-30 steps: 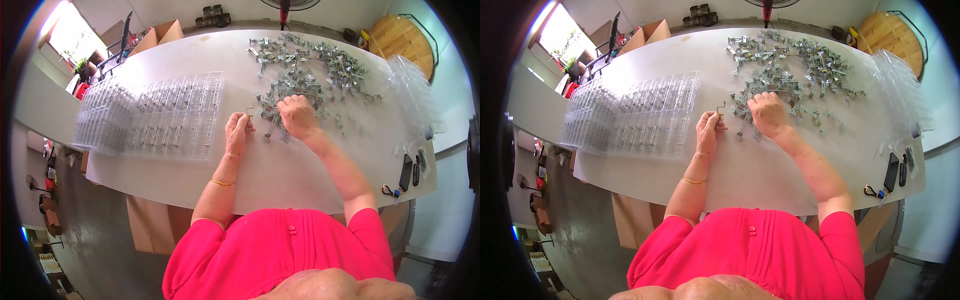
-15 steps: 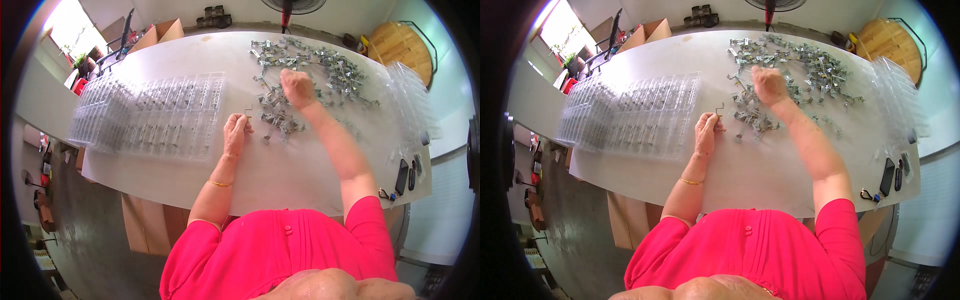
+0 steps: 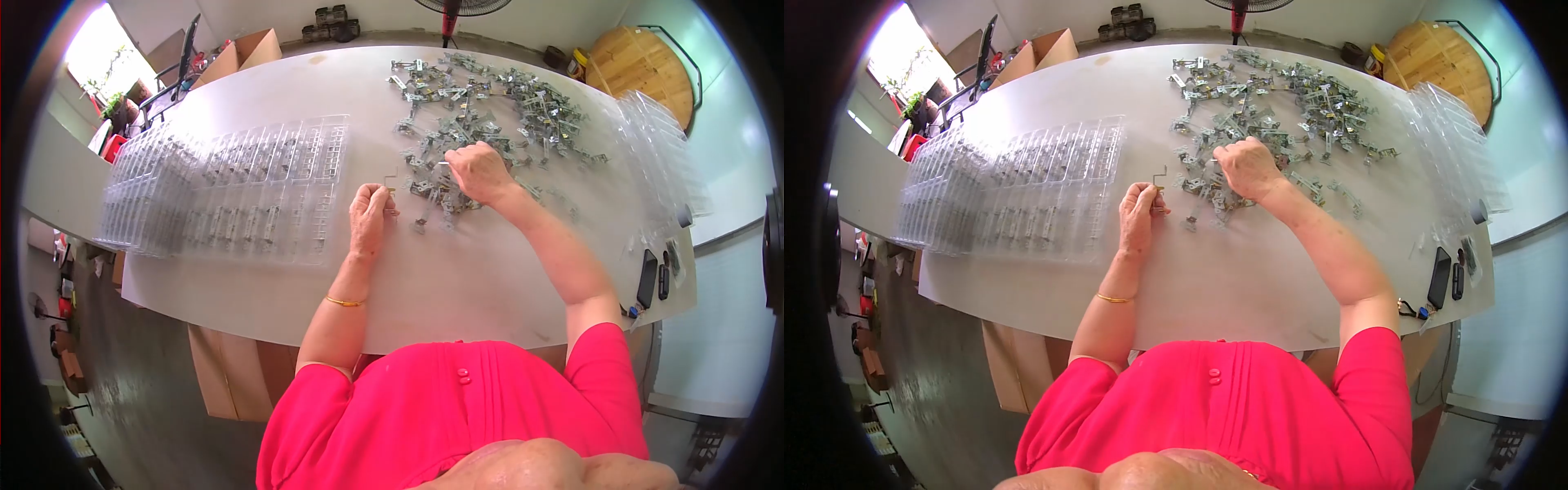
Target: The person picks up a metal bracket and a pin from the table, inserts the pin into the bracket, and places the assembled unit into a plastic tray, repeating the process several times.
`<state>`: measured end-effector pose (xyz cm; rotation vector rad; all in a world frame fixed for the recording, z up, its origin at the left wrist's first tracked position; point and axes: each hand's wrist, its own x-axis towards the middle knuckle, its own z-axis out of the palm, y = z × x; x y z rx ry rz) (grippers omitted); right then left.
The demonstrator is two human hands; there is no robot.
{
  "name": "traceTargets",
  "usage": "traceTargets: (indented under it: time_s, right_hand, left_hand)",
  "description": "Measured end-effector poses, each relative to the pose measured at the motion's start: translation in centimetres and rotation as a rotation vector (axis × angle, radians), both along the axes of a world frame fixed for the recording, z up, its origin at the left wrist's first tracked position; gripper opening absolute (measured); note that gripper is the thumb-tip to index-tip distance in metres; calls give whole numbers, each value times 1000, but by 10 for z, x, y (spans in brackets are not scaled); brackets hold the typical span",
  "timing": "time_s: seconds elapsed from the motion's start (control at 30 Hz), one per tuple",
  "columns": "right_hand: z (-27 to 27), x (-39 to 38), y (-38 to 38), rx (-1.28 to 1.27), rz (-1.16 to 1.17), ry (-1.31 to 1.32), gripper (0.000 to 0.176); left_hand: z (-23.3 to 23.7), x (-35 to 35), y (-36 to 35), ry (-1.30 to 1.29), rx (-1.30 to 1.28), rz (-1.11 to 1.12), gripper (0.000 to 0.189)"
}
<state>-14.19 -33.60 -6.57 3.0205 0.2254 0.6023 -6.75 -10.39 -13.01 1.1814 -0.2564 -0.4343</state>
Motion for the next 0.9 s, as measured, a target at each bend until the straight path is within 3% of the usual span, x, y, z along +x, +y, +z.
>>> traceTargets:
  time_s: [0.2, 0.27, 0.33, 0.4, 0.6, 0.9]
  right_hand:
    - [19, 36, -9, -103, 12, -144, 1]
    - [28, 44, -19, -145, -206, -148, 2]
    - [31, 41, -24, -81, -214, -148, 6]
    - [36, 29, -19, 65, -163, -15, 9]
    - [12, 9, 5, 83, -79, 104, 11]
    - [21, 6, -7, -120, -321, 334, 10]
  left_hand:
    - [0, 1, 1, -5, -2, -1, 15]
    - [8, -3, 3, 15, 46, -9, 15]
    - [8, -2, 3, 1, 46, -5, 15]
    - [6, -2, 3, -6, 43, -2, 15]
    - [3, -1, 1, -22, 63, -14, 16]
    - [11, -4, 3, -20, 108, -15, 15]
